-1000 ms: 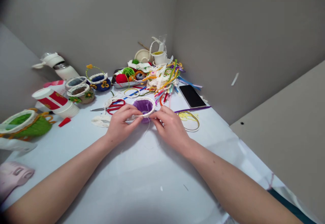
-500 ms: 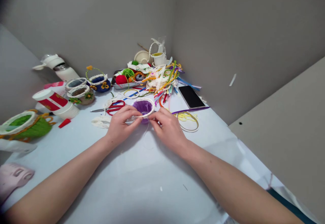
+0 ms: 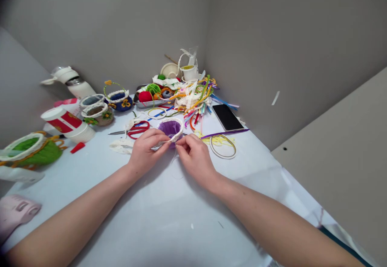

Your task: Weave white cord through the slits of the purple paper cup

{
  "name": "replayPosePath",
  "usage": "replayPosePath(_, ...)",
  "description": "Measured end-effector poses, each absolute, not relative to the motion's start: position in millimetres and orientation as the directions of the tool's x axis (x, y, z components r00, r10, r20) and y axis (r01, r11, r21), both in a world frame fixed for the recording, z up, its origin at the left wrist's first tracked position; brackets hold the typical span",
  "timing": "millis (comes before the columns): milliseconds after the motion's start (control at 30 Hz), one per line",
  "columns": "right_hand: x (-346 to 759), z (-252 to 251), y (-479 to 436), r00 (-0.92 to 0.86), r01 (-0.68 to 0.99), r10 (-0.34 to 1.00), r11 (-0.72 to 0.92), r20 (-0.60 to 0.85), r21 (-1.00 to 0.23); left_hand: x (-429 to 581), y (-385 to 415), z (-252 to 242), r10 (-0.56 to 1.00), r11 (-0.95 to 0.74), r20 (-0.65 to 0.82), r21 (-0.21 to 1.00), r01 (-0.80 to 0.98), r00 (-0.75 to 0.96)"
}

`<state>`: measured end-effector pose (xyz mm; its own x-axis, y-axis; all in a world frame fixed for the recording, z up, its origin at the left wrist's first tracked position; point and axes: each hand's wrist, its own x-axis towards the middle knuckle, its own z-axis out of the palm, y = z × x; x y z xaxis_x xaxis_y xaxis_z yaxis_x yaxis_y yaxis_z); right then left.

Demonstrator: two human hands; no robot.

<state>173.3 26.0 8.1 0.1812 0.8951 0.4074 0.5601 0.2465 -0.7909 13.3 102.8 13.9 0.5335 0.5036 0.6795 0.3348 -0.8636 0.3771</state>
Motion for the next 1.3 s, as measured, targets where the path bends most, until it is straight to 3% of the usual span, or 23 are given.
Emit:
replayPosePath(167,172,7,30,0.208,0.482,0.909,0.227,0.362,-0.847,15,101,12,0.485,-0.874,0.683,0.362,0.324,0.546)
replayPosePath(367,170,1,43,0.298,0.094,0.940,0.143,0.164,-0.985,14,103,11,0.508,-0.861,0.684,0.405,0.307,0.523)
replayPosePath(500,169,2,47,0.284,0.004,0.948,0.151,0.146,-0.988,14,103,12,0.525,-0.850,0.665,0.432,0.300,0.531)
replayPosePath(600,178,14,45,0.224,0.218,0.944,0.194,0.243,-0.956,13,103,12,0.543,-0.839,0.660,0.450,0.305,0.519)
replayPosePath(700,192,32,47,0.152,0.611,0.879,0.275,0.452,-0.742,12,104,11,0.543,-0.839,0.664,0.453,0.302,0.514)
replayPosePath(800,199,48,59,-0.031,0.785,0.897,0.295,0.441,-0.544,12,105,10,0.536,-0.844,0.672,0.447,0.297,0.512)
replayPosePath(900,198,57,76,-0.165,0.838,0.942,0.290,0.292,-0.462,11,105,9,0.535,-0.845,0.677,0.449,0.292,0.505)
replayPosePath(1033,194,63,89,-0.271,0.832,0.945,0.325,0.182,-0.450,11,105,9,0.537,-0.843,0.671,0.454,0.290,0.511)
replayPosePath(1133,190,60,92,-0.266,0.795,0.932,0.357,0.248,-0.490,11,106,10,0.549,-0.834,0.646,0.472,0.288,0.531)
replayPosePath(1300,178,48,96,-0.079,0.716,0.907,0.340,0.414,-0.609,6,115,13,0.567,-0.821,0.635,0.489,0.294,0.526)
